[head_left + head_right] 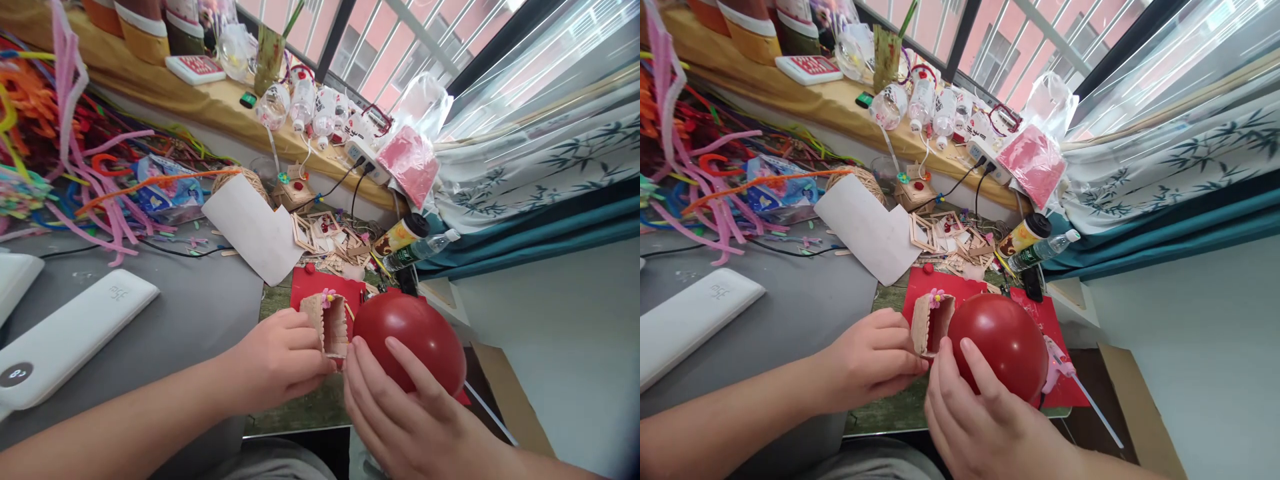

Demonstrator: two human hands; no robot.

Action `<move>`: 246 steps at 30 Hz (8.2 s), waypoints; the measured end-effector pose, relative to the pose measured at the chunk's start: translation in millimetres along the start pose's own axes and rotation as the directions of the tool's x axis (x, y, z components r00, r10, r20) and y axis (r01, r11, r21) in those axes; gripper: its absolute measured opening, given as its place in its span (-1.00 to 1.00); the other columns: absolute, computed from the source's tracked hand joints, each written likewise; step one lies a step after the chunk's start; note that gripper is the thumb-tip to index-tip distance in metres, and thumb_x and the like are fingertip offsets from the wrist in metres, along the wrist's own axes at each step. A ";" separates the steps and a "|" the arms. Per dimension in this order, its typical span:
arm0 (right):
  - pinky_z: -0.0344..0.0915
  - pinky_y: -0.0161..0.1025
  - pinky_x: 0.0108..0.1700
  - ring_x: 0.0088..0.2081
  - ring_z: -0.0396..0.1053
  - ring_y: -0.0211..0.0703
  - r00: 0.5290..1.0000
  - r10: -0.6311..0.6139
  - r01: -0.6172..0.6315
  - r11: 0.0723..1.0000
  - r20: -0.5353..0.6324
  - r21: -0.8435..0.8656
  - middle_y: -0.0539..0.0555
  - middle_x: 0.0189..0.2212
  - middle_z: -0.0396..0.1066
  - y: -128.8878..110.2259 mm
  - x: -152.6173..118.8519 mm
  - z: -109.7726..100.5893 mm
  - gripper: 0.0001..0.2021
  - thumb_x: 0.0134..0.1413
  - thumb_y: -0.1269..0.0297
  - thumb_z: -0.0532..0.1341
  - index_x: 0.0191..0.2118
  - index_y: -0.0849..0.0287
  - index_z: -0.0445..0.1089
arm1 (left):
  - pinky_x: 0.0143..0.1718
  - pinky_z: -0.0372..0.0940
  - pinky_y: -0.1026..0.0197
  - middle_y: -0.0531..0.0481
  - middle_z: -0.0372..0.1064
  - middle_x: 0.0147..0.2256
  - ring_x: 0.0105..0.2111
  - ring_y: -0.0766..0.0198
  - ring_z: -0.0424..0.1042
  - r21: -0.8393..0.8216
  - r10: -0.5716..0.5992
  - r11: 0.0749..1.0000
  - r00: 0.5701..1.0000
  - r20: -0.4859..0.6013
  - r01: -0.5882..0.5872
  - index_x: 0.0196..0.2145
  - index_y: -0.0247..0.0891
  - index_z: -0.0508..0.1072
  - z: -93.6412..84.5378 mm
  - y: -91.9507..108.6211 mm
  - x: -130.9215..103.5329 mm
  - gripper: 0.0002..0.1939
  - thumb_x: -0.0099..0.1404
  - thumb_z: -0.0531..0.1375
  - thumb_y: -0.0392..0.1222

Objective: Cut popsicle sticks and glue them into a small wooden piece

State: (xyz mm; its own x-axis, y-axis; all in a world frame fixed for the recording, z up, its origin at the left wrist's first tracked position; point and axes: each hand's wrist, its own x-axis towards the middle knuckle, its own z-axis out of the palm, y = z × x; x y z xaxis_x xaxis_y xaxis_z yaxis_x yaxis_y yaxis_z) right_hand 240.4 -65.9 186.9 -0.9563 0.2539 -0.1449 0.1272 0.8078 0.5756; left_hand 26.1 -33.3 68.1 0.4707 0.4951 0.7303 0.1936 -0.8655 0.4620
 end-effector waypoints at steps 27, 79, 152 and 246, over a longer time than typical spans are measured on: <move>-0.03 0.43 0.23 0.06 0.37 0.29 0.973 0.226 -0.217 0.963 -0.040 0.159 0.27 -0.10 0.56 -8.4 -7.6 44.6 -0.71 0.24 0.38 0.10 -0.09 0.30 0.55 | -0.35 0.02 0.10 0.04 0.40 -0.41 -0.37 0.23 0.23 0.221 -0.114 0.972 0.981 0.156 0.078 -0.32 -0.23 0.42 23.0 -0.5 -12.6 -0.91 0.37 0.20 -0.34; -0.23 0.47 0.38 0.19 0.28 0.46 0.984 -0.166 0.160 0.983 0.067 0.090 0.38 0.01 0.52 -4.4 17.0 56.7 -0.59 0.15 0.17 0.17 -0.10 0.37 0.64 | -0.32 0.07 0.09 -0.01 0.33 -0.39 -0.39 0.22 0.24 0.380 -0.042 0.925 0.986 0.162 -0.023 -0.28 -0.25 0.40 17.1 -13.7 -24.4 -0.92 0.42 0.14 -0.31; -0.26 0.53 0.35 0.28 0.06 0.40 0.974 -0.166 0.144 0.979 0.152 0.142 0.33 0.13 0.39 19.7 25.8 52.4 -0.68 0.01 0.07 0.32 -0.22 0.19 0.64 | -0.22 0.31 0.23 0.00 0.50 -0.29 -0.26 0.23 0.45 -0.170 -0.437 0.877 0.894 0.102 0.449 -0.24 -0.24 0.48 44.7 -24.6 -26.1 -0.95 0.36 0.24 -0.23; 0.42 0.05 0.18 0.12 0.45 0.01 0.337 0.829 0.156 -0.516 0.446 0.842 0.18 0.15 0.41 -107.9 21.5 152.1 -0.48 0.18 0.36 0.20 0.25 0.03 0.21 | 0.13 0.38 -0.09 -0.19 0.34 0.17 0.13 -0.04 0.42 -0.342 -0.807 0.561 0.590 -0.024 0.754 0.21 -0.15 0.23 43.0 -50.0 -23.3 -0.39 0.26 0.30 -0.09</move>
State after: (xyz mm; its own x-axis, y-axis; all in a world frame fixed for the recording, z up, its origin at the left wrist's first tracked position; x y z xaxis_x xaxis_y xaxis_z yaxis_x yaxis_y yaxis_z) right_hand 246.1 -66.7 -0.7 -0.0992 0.9926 0.0699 0.0064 0.0709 -0.9975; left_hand 42.5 -4.8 6.4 0.1007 0.9924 0.0703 0.1693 -0.0867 0.9817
